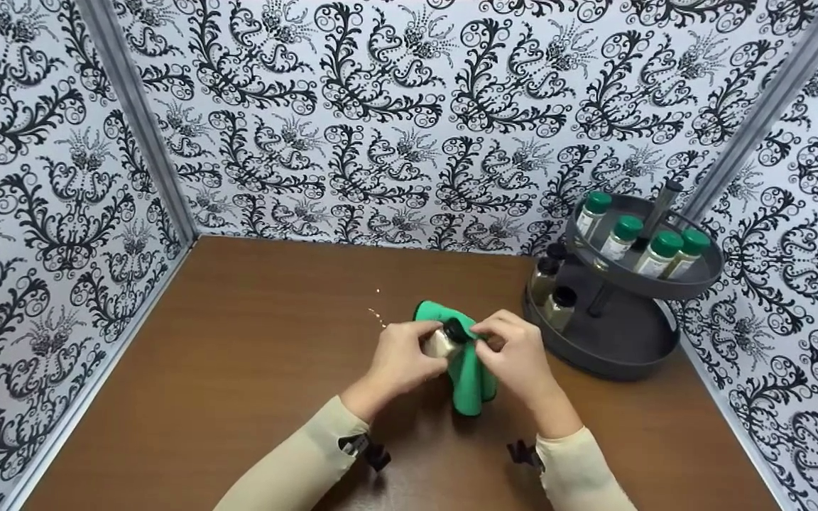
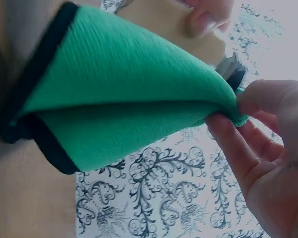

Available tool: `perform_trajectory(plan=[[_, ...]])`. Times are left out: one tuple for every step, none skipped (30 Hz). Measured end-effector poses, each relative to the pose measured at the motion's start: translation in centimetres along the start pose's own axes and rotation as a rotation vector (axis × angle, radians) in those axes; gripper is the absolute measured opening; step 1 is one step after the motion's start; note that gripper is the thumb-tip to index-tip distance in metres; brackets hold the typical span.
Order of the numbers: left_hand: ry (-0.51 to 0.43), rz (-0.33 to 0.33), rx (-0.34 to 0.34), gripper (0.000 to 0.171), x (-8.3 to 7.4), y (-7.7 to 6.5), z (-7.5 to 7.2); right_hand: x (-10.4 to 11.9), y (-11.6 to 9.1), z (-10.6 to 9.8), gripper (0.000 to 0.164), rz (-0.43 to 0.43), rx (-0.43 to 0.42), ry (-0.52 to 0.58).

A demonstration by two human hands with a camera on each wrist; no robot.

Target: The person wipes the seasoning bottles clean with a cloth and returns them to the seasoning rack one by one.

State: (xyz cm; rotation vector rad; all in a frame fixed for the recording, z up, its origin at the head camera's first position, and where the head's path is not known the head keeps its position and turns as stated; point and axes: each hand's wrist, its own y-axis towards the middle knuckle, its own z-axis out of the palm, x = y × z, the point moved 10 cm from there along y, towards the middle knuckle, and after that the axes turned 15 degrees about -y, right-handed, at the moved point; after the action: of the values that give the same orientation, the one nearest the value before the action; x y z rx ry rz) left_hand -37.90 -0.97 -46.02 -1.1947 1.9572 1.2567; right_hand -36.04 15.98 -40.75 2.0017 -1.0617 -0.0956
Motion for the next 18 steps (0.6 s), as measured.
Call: perform_trajectory(plan=[[0.020, 0.006, -0.001, 0.047, 0.0, 0.0, 0.0, 0.3, 0.0, -0.1, 0.023, -0.008, 0.000, 0.009], [0.041, 0.018, 0.001, 0.047, -0.1, 0.0, 0.0, 0.6, -0.1, -0.3, 0.022, -0.019, -0.005, 0.014], [0.063, 0.034, 0.006, 0.047, -0.2, 0.0, 0.0, 0.9, -0.1, -0.4, 0.022, -0.031, -0.013, 0.019], [0.084, 0.052, 0.011, 0.046, -0.4, 0.0, 0.0, 1.1, -0.1, -0.5, 0.022, -0.041, -0.023, 0.020], [0.102, 0.075, 0.020, 0.046, -0.6, 0.0, 0.0, 1.3, -0.1, -0.5, 0.022, -0.046, -0.029, 0.025], [0.114, 0.097, 0.029, 0.045, -0.8, -0.1, 0.0, 1.2, -0.1, -0.5, 0.022, -0.043, -0.033, 0.030], [0.120, 0.115, 0.034, 0.046, -1.0, -0.1, 0.0, 1.1, 0.0, -0.4, 0.022, -0.034, -0.032, 0.030], [0.125, 0.125, 0.034, 0.048, -1.1, 0.0, -0.1, 0.8, 0.0, -0.2, 0.023, -0.019, -0.025, 0.029], [0.127, 0.130, 0.033, 0.048, -1.2, 0.0, -0.3, 0.5, 0.0, 0.0, 0.023, -0.001, -0.015, 0.030], [0.127, 0.133, 0.031, 0.049, -1.2, 0.0, -0.4, 0.2, 0.0, 0.1, 0.023, 0.015, -0.004, 0.032], [0.126, 0.134, 0.031, 0.050, -1.2, 0.0, -0.5, 0.0, 0.0, 0.2, 0.023, 0.032, 0.008, 0.035], [0.123, 0.132, 0.032, 0.050, -1.2, 0.0, -0.5, -0.2, 0.0, 0.3, 0.023, 0.048, 0.017, 0.038], [0.125, 0.131, 0.036, 0.048, -1.2, 0.0, -0.5, -0.3, -0.1, 0.3, 0.024, 0.058, 0.015, 0.043], [0.132, 0.131, 0.042, 0.046, -1.3, 0.0, -0.4, -0.3, -0.1, 0.2, 0.025, 0.062, 0.006, 0.053], [0.138, 0.134, 0.049, 0.043, -1.4, 0.0, -0.3, -0.2, -0.1, 0.0, 0.027, 0.060, -0.013, 0.067], [0.144, 0.138, 0.056, 0.040, -1.5, 0.0, -0.2, -0.1, -0.1, -0.2, 0.029, 0.054, -0.032, 0.081], [0.150, 0.142, 0.062, 0.037, -1.5, 0.0, -0.1, 0.0, -0.1, -0.4, 0.030, 0.044, -0.048, 0.094], [0.154, 0.147, 0.068, 0.034, -1.7, 0.0, -0.1, 0.2, -0.1, -0.5, 0.031, 0.032, -0.060, 0.103]])
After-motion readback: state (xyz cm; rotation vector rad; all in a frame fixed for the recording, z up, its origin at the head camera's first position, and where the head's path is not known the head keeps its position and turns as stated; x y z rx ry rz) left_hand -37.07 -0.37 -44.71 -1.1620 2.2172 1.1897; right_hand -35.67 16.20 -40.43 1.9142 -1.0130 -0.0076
